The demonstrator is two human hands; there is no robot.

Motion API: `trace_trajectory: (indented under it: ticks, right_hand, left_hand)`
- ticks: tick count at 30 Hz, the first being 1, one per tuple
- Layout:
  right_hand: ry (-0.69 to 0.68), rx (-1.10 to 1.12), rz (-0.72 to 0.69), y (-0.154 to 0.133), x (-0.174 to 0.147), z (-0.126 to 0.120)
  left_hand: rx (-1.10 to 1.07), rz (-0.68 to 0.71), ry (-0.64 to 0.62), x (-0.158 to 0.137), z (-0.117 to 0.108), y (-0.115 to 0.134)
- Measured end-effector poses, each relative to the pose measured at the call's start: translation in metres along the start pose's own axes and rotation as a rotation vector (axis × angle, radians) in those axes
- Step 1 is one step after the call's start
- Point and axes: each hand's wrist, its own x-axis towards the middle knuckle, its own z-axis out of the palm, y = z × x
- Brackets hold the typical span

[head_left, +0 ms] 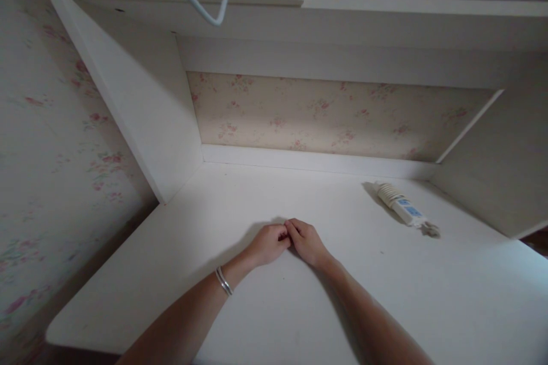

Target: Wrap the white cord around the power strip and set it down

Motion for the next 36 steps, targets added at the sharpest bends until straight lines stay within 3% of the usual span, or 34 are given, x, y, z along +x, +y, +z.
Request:
trace_trajectory:
  ticks: [36]
  right_hand:
    - [-0.007, 0.009, 0.003, 0.0008, 0.0001, 0.0003]
  left_hand:
    - [0.009, 0.008, 0.002, 0.0006, 0.0017, -0.0038]
